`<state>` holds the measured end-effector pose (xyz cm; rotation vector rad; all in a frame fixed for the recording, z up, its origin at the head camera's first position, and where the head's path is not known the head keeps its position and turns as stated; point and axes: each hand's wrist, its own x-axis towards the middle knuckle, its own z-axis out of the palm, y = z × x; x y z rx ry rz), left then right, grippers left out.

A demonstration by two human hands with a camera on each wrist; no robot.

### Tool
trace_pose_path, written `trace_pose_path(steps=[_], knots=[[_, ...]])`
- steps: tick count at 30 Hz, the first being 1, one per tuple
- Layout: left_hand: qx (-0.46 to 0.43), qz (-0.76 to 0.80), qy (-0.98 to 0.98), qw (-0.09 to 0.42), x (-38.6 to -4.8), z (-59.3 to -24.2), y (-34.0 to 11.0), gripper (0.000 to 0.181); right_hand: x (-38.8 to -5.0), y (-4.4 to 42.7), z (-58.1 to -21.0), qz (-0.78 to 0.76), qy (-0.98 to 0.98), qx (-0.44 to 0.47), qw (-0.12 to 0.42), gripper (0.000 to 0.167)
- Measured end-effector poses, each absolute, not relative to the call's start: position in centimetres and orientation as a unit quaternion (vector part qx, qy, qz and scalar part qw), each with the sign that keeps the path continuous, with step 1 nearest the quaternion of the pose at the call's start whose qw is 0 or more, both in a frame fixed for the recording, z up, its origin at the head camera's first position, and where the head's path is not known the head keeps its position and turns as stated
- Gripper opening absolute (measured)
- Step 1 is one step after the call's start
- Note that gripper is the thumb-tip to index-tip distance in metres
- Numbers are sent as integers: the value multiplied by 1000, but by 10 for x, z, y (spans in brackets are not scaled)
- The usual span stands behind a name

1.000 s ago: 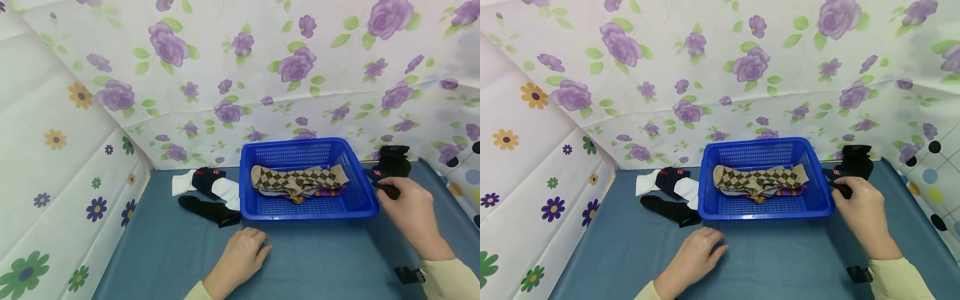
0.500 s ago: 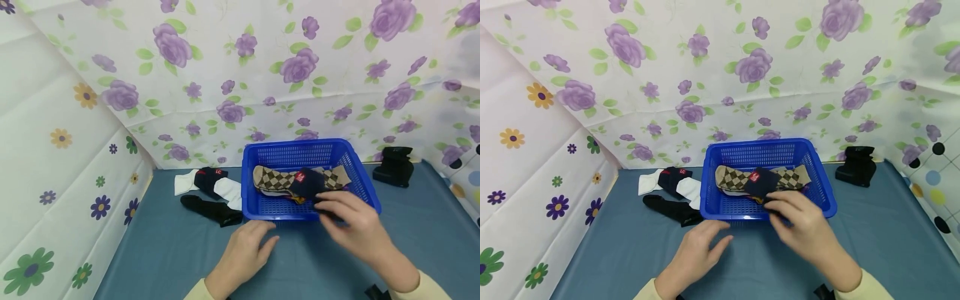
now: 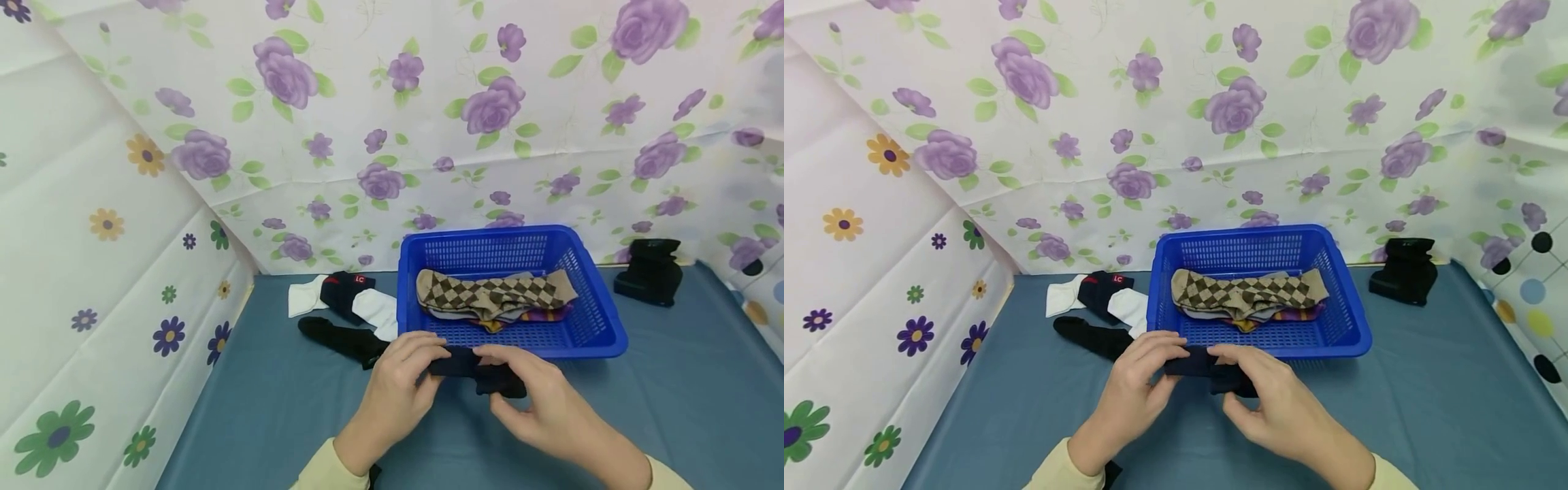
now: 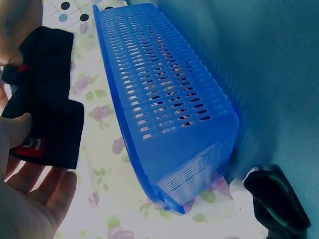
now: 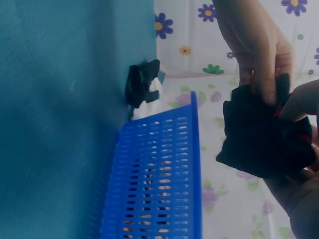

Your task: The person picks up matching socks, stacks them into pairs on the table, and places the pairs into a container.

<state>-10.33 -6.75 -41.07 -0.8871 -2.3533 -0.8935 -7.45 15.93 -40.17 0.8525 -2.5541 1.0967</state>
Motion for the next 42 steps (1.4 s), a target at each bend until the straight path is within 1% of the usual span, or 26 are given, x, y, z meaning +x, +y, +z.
trace_pose_path(steps=[3,5,9,12,14,18,19,21,28,30,32,34,36,42], knots=[[-315,-342,-861,205,-101,-408,-67,14,-74,159,-405,379,-879,281,72,69],[-315,-348,-862,192,-100,-406,-66,13,-74,157,-408,386,-877,282,57,70],[-322,-350,-860,183,-98,-404,-64,12,-73,152,-413,389,-875,282,63,70],[-327,-348,-860,184,-97,-403,-63,13,-71,149,-417,395,-874,273,69,66],[-329,-346,-859,183,-97,-402,-62,14,-71,147,-419,405,-871,270,70,56],[-335,-347,-857,181,-97,-399,-62,18,-75,145,-423,424,-859,274,89,22],[-335,-346,-857,181,-98,-398,-62,18,-77,145,-424,428,-857,272,90,16],[-333,-345,-858,184,-99,-396,-64,18,-79,145,-425,435,-858,261,81,10],[-307,-374,-849,214,-101,-391,-72,15,-78,153,-437,444,-871,208,-26,8],[-302,-390,-840,225,-103,-390,-75,12,-76,157,-442,449,-871,194,-50,6],[-297,-405,-832,235,-105,-390,-78,11,-75,163,-446,449,-874,177,-63,8],[-285,-419,-829,236,-107,-390,-83,11,-74,168,-450,446,-879,159,-61,11],[-265,-431,-834,221,-107,-393,-88,11,-72,173,-452,447,-882,139,-54,12],[-186,-442,-866,142,-103,-408,-102,7,-72,185,-461,452,-886,102,-2,12]])
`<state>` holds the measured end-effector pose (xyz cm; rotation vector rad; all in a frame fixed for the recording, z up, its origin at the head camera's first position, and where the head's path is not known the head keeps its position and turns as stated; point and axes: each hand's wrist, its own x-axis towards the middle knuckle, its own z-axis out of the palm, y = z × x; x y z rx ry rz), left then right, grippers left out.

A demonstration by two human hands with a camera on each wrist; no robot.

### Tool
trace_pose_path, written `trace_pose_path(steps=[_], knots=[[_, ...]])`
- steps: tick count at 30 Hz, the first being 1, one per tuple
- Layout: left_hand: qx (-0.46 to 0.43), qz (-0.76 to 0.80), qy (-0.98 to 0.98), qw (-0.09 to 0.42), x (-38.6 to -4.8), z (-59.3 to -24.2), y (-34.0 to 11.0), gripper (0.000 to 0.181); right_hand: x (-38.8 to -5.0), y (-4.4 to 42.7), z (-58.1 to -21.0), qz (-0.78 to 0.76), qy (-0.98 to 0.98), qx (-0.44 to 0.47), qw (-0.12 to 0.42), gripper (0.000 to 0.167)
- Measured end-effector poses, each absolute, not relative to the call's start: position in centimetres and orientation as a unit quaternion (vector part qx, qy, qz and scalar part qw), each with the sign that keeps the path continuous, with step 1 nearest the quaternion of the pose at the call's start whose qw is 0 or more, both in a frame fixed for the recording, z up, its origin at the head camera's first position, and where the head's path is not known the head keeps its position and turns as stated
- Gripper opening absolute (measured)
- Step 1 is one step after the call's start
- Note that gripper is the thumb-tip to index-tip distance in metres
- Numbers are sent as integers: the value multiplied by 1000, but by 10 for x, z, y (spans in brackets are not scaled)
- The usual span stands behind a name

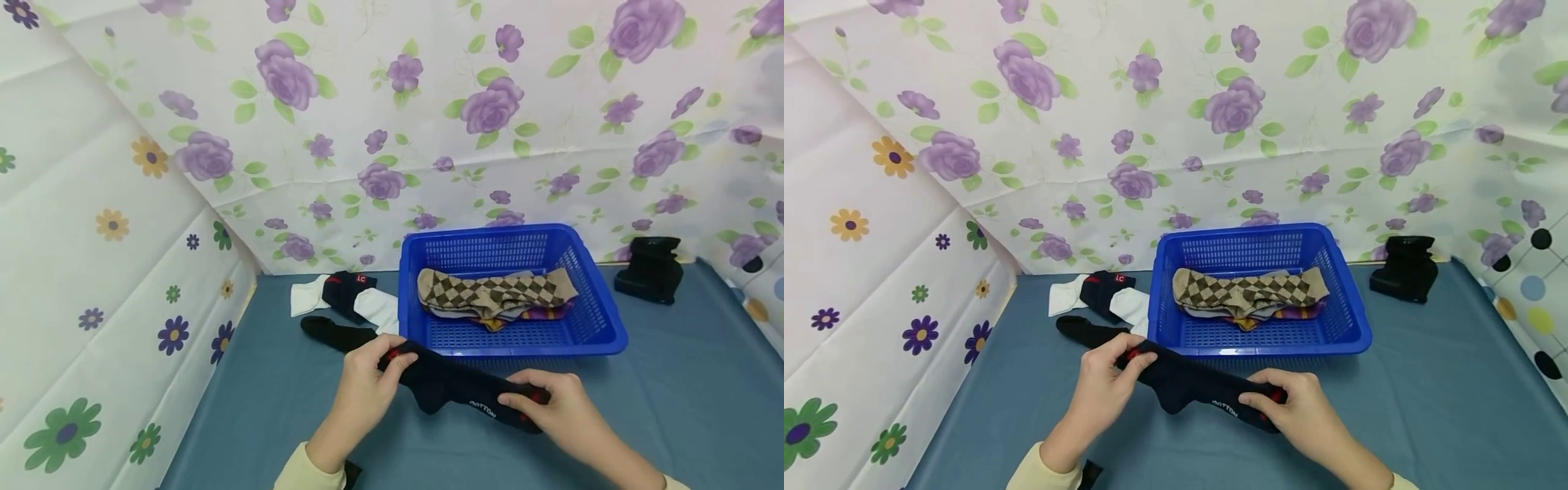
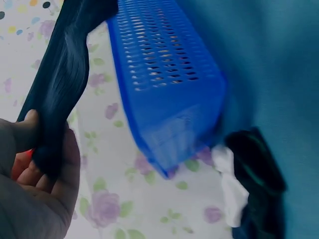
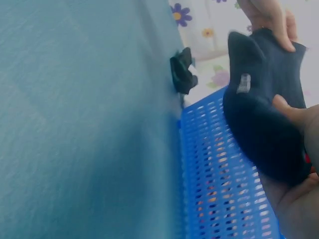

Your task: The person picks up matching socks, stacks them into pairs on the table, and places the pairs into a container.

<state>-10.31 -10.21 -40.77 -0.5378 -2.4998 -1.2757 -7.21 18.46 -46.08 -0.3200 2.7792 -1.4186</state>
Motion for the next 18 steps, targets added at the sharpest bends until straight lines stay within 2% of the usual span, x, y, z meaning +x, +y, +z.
trace_pose_path(steps=[7,10,14,18], knots=[[-105,-415,-903,35,-100,-429,-116,16,-83,193,-471,-424,902,-82,-15,15],[-76,-397,-914,-19,-103,-441,-116,18,-91,196,-476,-405,912,-65,21,13],[-55,-365,-927,-65,-108,-457,-113,17,-102,198,-483,-381,919,-49,90,9],[-46,-340,-935,-89,-115,-468,-111,23,-109,198,-490,-364,925,-38,102,7]])
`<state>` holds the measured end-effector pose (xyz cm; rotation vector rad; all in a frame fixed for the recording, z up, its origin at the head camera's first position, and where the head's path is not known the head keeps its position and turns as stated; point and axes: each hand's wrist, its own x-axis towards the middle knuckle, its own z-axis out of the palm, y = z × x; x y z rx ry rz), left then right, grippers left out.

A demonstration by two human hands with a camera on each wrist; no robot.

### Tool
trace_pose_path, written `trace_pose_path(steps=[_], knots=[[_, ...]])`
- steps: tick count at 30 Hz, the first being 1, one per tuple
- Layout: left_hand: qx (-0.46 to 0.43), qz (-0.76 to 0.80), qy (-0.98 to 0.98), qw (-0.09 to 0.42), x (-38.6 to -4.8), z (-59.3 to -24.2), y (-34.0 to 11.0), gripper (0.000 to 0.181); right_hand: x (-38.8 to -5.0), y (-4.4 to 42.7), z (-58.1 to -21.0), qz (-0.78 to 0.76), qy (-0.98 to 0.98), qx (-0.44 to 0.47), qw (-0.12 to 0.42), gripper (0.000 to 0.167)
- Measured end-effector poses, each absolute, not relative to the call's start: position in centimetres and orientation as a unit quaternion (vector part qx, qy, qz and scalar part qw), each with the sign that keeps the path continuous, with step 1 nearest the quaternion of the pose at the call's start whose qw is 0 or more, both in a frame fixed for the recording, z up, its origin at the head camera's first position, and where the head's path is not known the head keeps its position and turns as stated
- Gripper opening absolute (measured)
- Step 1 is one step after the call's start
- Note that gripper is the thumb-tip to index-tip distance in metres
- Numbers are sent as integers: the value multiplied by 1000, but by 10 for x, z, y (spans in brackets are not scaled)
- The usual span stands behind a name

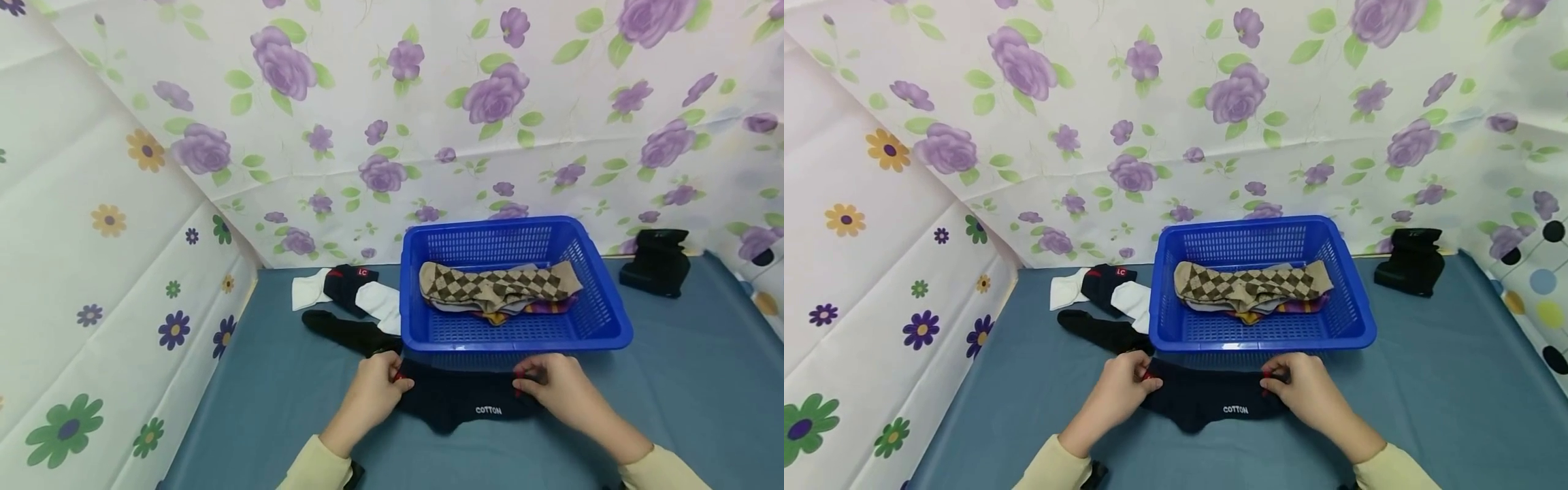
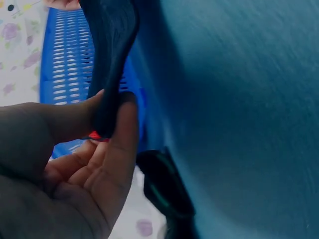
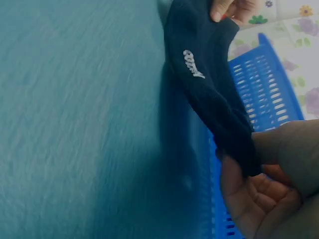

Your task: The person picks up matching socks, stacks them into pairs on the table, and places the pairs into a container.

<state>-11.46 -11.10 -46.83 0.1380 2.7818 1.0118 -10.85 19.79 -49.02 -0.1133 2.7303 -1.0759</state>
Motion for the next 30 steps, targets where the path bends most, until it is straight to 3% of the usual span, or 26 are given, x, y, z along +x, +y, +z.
trace_pose_path(steps=[10,20,27,30], knots=[[33,308,945,108,-122,-486,-105,21,-113,202,-501,-343,934,-42,90,8],[44,253,966,22,-115,-475,-104,23,-101,199,-497,-272,960,-62,2,13],[104,259,957,83,-109,-471,-91,23,-83,183,-492,-228,958,-158,-67,19],[103,242,958,115,-107,-475,-86,30,-81,179,-496,-207,954,-209,-65,20]])
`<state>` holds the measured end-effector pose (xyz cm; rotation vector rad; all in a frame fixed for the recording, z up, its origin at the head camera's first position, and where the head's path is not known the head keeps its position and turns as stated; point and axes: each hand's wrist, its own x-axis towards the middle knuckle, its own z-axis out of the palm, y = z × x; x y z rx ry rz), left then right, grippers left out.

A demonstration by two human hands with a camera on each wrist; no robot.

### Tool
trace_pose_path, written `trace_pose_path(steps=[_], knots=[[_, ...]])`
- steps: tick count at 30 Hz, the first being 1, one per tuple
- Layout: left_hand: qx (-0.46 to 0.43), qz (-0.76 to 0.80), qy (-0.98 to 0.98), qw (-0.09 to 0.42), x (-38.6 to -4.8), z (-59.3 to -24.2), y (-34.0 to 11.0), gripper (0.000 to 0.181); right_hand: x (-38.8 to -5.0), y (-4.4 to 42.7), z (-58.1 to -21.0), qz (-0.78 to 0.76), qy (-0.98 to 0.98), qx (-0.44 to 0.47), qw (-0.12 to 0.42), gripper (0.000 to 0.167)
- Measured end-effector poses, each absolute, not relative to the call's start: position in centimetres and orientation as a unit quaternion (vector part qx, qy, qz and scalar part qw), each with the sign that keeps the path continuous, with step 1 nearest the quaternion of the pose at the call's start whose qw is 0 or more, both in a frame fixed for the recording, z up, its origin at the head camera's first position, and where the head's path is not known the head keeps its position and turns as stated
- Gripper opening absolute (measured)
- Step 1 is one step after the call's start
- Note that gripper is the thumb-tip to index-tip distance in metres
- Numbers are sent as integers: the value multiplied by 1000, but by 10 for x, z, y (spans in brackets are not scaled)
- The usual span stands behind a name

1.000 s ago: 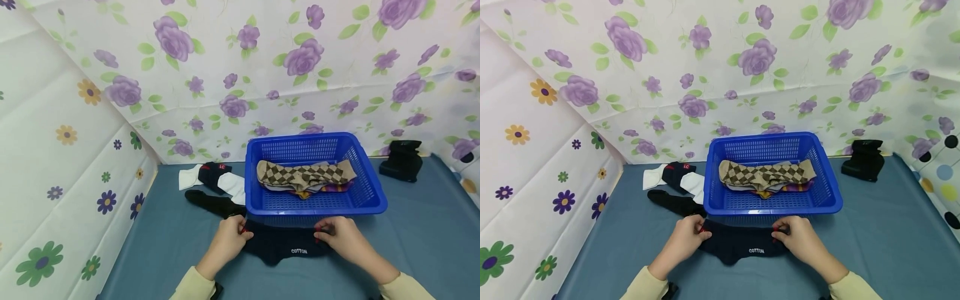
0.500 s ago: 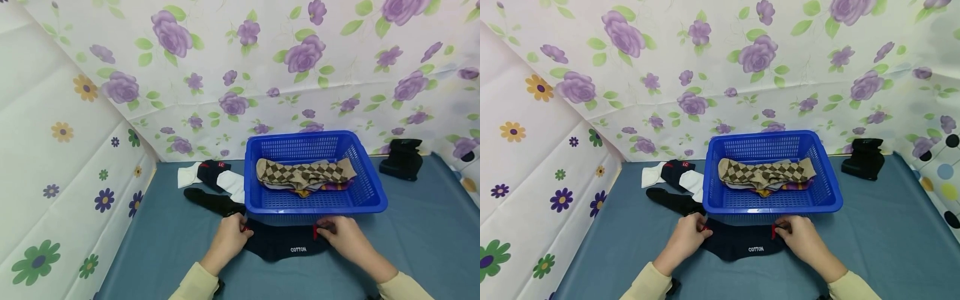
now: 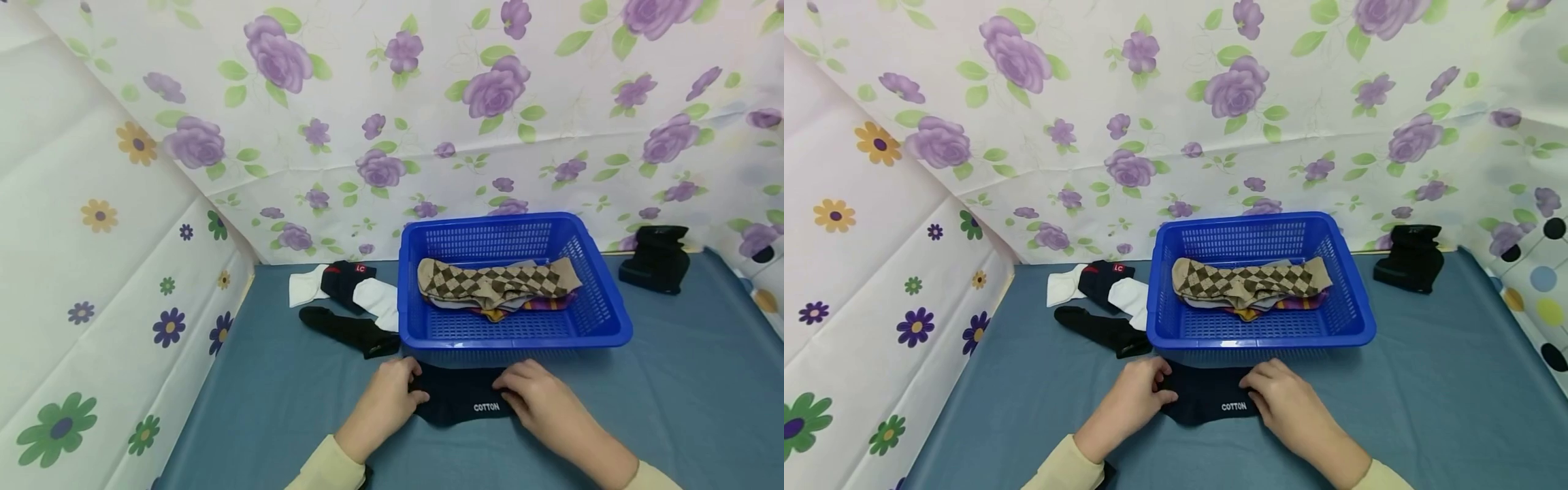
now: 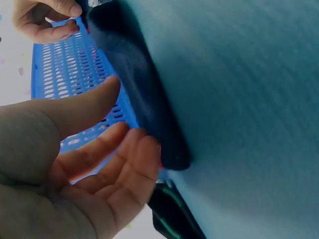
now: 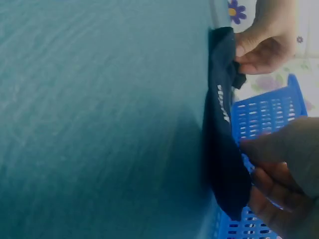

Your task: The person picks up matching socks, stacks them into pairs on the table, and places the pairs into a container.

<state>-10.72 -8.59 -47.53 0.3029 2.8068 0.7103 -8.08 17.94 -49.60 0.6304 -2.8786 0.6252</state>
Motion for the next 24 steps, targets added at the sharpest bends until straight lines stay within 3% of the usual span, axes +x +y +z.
trace_pose_path(steps=[7,16,21,24], knots=[[97,235,957,141,-107,-483,-85,41,-85,187,-510,188,-964,190,-3,20],[110,242,953,147,-111,-484,-86,42,-90,190,-509,193,-964,176,-41,21],[137,249,944,165,-118,-474,-98,36,-87,188,-500,198,-963,179,-32,18],[143,257,945,146,-129,-461,-115,36,-84,188,-490,200,-962,186,-1,16]])
